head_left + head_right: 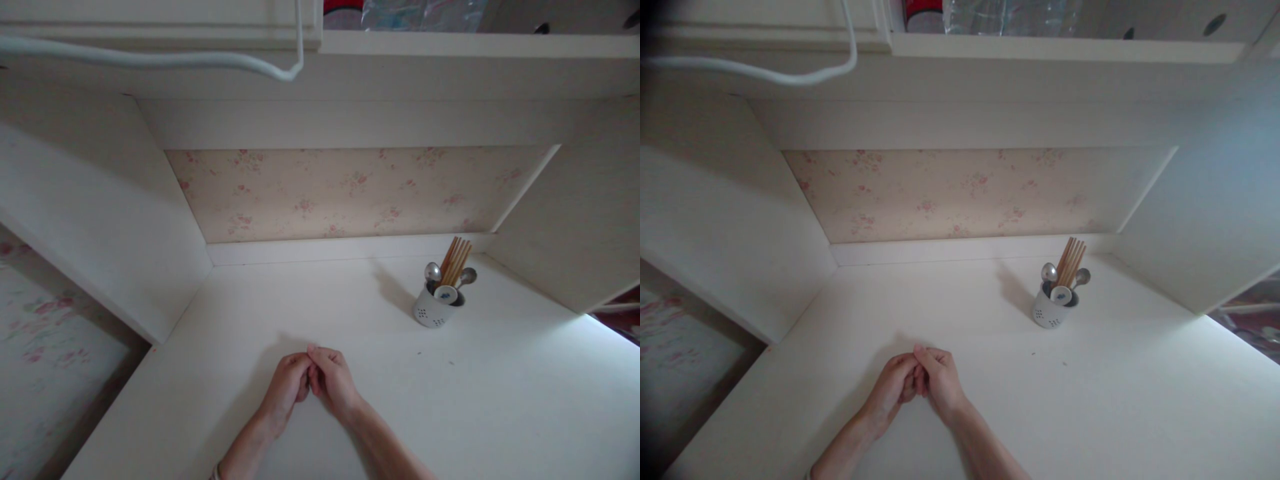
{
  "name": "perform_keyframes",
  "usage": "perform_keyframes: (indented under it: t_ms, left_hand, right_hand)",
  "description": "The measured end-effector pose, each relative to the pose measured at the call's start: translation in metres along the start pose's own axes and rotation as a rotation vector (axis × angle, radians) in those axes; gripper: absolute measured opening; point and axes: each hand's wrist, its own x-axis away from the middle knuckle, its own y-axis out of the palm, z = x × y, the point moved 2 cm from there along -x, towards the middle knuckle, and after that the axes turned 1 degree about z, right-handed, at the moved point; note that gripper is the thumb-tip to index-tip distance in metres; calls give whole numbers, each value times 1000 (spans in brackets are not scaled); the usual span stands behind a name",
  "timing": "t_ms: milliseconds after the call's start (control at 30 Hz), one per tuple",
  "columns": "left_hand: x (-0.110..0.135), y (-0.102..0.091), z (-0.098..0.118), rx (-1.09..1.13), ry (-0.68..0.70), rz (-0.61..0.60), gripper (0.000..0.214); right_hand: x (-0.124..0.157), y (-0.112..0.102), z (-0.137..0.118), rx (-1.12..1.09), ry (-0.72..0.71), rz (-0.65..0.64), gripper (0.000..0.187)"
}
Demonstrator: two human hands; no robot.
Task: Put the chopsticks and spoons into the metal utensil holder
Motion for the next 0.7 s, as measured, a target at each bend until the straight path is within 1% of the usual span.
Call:
perform_keyframes:
  t_ms: [167,300,467,500,567,633,700]
  left_hand:
    - [-2,0,-2,-8,-3,11,50]
    - [-1,2,0,-5,-15,14,46]
    - [0,0,7,62,-37,-46,45]
    - [-1,-1,8,100,-49,-58,46]
    - [-3,-5,10,184,-90,-67,50]
    - [-5,-9,10,251,-130,-67,56]
    - [-6,-11,9,286,-150,-75,58]
  right_hand:
    - [-2,-4,5,12,-18,-8,58]
    - [-3,-5,8,-23,-28,-3,60]
    - [-1,-1,3,-22,-5,33,60]
    - [0,-3,-1,-21,-2,66,57]
    - [3,-14,-15,-2,-41,188,48]
    - [6,-36,-36,49,-153,374,38]
    - [10,-69,-61,125,-294,580,34]
